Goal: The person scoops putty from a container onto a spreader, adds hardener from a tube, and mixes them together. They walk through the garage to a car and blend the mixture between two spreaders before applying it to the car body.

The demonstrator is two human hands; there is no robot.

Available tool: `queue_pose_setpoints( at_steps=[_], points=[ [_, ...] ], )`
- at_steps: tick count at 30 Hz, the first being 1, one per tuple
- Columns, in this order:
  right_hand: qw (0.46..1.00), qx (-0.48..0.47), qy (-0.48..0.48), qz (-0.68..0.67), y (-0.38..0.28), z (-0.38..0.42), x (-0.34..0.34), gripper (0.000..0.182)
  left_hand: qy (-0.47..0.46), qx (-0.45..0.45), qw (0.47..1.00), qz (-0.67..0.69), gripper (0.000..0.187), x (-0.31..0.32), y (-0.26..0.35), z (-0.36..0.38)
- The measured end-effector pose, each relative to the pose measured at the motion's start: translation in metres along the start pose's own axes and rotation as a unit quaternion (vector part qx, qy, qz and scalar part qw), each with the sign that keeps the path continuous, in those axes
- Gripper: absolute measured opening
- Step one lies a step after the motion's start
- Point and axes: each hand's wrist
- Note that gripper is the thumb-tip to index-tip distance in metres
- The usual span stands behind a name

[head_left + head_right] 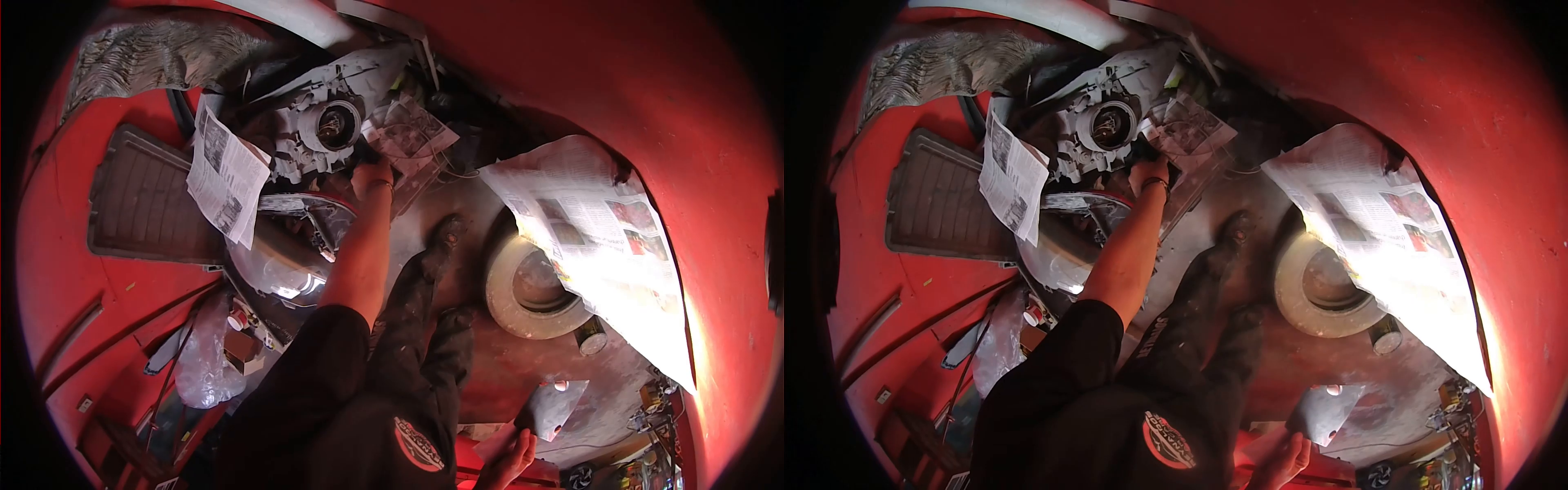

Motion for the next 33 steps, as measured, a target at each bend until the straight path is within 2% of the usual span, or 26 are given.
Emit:
queue_pose_setpoints(
  at_steps=[3,8,10,16,17,18,19,20,21,23,25,26,27,28,29,30,32,33],
  points=[
    [0.999,-0.023,-0.029,-0.017,0.002,0.000,-0.003,0.014,0.001,0.010,1.000,0.001,0.071,0.006,-0.010,-0.008],
    [0.998,-0.039,-0.047,-0.020,-0.002,-0.003,-0.006,0.031,0.015,0.002,1.000,0.024,0.082,-0.004,-0.008,-0.010],
    [0.998,-0.037,-0.049,-0.023,0.010,-0.008,-0.015,0.033,0.006,-0.039,0.998,0.048,0.083,0.005,-0.005,-0.018],
    [0.997,-0.045,-0.064,-0.023,0.017,-0.008,-0.022,0.035,-0.002,0.036,0.999,0.008,0.067,-0.016,-0.012,0.000],
    [0.994,-0.061,-0.076,-0.049,0.025,-0.011,-0.027,0.028,-0.012,0.043,0.999,-0.001,0.053,-0.015,-0.025,0.005],
    [0.990,-0.078,-0.087,-0.076,0.037,-0.015,-0.031,0.022,-0.007,0.150,0.987,-0.054,0.040,-0.029,-0.034,0.028],
    [0.985,-0.096,-0.097,-0.104,0.049,-0.018,-0.037,0.016,-0.077,0.122,0.986,0.081,0.035,-0.022,-0.050,0.033],
    [0.983,-0.097,-0.110,-0.113,0.051,-0.016,-0.036,0.016,-0.138,0.082,0.964,0.213,0.031,-0.013,-0.068,0.036],
    [0.980,-0.099,-0.120,-0.121,0.052,-0.015,-0.037,0.015,-0.208,0.088,0.912,0.343,0.028,-0.022,-0.089,0.062],
    [0.977,-0.121,-0.140,-0.104,0.050,-0.015,-0.040,0.015,-0.289,0.120,0.794,0.521,0.020,-0.131,-0.095,0.160],
    [0.976,-0.150,-0.152,-0.048,0.046,-0.015,-0.053,0.015,-0.385,0.243,0.660,0.598,0.013,-0.243,-0.113,0.229],
    [0.974,-0.176,-0.144,-0.001,0.042,-0.012,-0.054,0.021,-0.401,0.320,0.613,0.601,0.021,-0.295,-0.127,0.256],
    [0.970,-0.198,-0.134,0.054,0.035,-0.010,-0.060,0.028,-0.434,0.353,0.566,0.605,0.013,-0.357,-0.138,0.290],
    [0.966,-0.208,-0.148,0.031,0.039,-0.013,-0.066,0.028,-0.439,0.425,0.526,0.591,0.013,-0.406,-0.151,0.314],
    [0.952,-0.261,-0.154,0.040,0.053,-0.025,-0.075,0.026,-0.427,0.519,0.477,0.566,0.013,-0.449,-0.167,0.336],
    [0.962,-0.198,-0.172,0.073,0.053,-0.028,-0.089,0.024,-0.406,0.607,0.431,0.530,0.012,-0.488,-0.181,0.356],
    [0.949,-0.244,-0.200,-0.028,0.048,-0.017,-0.091,0.014,-0.361,0.747,0.353,0.432,0.012,-0.550,-0.201,0.396],
    [0.948,-0.229,-0.210,-0.075,0.046,-0.012,-0.095,0.014,-0.340,0.794,0.331,0.381,0.012,-0.568,-0.210,0.418]
  ],
)
Point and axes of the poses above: each hand's wrist, its own z-axis away from the middle knuckle, its own x-axis out of the palm, y = z × x, and after that the axes turned 6 degrees about -x, right-handed
